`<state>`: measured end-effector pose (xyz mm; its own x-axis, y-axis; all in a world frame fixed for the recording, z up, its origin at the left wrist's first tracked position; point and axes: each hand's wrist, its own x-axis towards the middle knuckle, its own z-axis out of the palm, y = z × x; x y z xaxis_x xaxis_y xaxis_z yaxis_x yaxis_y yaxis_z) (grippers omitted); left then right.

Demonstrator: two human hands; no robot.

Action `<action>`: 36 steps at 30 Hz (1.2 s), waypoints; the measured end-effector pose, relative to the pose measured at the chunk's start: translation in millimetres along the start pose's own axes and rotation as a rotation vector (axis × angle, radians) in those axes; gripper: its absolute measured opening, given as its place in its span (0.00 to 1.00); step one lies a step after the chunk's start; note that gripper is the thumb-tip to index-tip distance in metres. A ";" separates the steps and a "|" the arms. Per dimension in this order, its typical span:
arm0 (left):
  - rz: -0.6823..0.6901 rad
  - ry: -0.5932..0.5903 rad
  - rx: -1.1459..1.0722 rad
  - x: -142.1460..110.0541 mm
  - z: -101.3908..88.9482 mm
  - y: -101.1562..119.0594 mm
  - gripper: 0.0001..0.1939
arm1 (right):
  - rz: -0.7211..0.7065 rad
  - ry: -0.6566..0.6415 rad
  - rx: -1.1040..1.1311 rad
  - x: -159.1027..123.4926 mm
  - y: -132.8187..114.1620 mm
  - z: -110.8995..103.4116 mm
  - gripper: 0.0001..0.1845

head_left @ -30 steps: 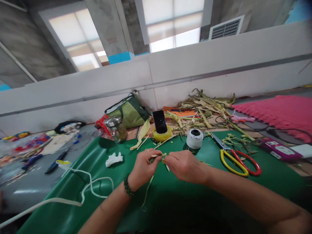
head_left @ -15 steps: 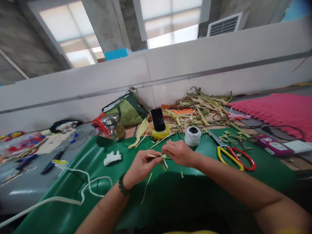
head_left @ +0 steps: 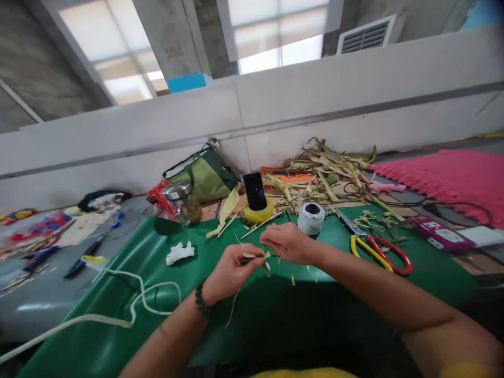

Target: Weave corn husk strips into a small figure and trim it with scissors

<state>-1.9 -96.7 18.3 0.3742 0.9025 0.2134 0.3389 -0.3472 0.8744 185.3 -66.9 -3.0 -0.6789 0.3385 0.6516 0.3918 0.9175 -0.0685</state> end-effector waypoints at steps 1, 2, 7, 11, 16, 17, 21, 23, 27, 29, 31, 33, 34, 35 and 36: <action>-0.013 0.009 -0.026 -0.1 0.4 -1.2 0.10 | 0.013 -0.022 0.003 0.1 -0.2 0.1 0.10; -0.018 0.046 -0.027 -0.2 0.7 -2.2 0.10 | 0.016 -0.046 -0.018 0.0 -0.7 0.3 0.10; 0.041 0.012 0.095 -2.5 2.1 -3.1 0.07 | 0.015 -0.041 0.046 0.1 0.6 1.0 0.10; 0.032 0.145 0.024 -1.7 3.4 -5.2 0.11 | 0.137 0.085 0.130 -2.0 -4.0 7.1 0.14; 0.365 0.405 0.414 1.5 16.6 -22.6 0.11 | 0.323 0.131 0.074 -4.3 -24.8 11.5 0.15; 0.438 0.407 0.482 1.4 20.7 -26.4 0.14 | 0.366 0.134 0.103 -3.8 -27.4 10.6 0.15; 0.595 0.391 0.636 -3.7 37.3 -34.3 0.25 | 0.511 0.168 0.325 -2.7 -29.3 4.2 0.12; 0.559 0.342 0.638 -8.1 42.1 -33.2 0.30 | 0.596 0.167 0.433 -3.9 -27.1 1.5 0.12; 0.411 0.175 0.530 -13.6 38.8 -27.3 0.30 | 0.724 0.153 0.589 -7.7 -20.6 0.2 0.14; 0.363 0.123 0.463 -12.9 34.2 -26.0 0.28 | 0.754 0.129 0.652 -9.1 -17.0 1.8 0.15; 0.353 0.111 0.439 -10.4 30.8 -26.5 0.27 | 0.779 0.097 0.682 -10.5 -13.8 4.3 0.15; 0.376 0.116 0.467 -7.4 29.0 -27.2 0.27 | 0.798 0.092 0.674 -11.7 -11.3 6.7 0.15; 0.389 0.124 0.494 -6.1 28.3 -27.0 0.26 | 0.805 0.092 0.671 -12.3 -10.2 7.3 0.15; 0.395 0.136 0.528 -4.9 27.2 -26.3 0.25 | 0.816 0.090 0.676 -12.9 -9.2 7.4 0.14; 0.393 0.152 0.573 -3.9 25.6 -24.8 0.23 | 0.828 0.080 0.687 -13.4 -8.1 6.9 0.14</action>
<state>10.4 -98.2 -15.4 0.4519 0.6937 0.5609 0.6194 -0.6965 0.3624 187.0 -77.5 -16.4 -0.3111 0.9159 0.2537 0.2616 0.3392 -0.9036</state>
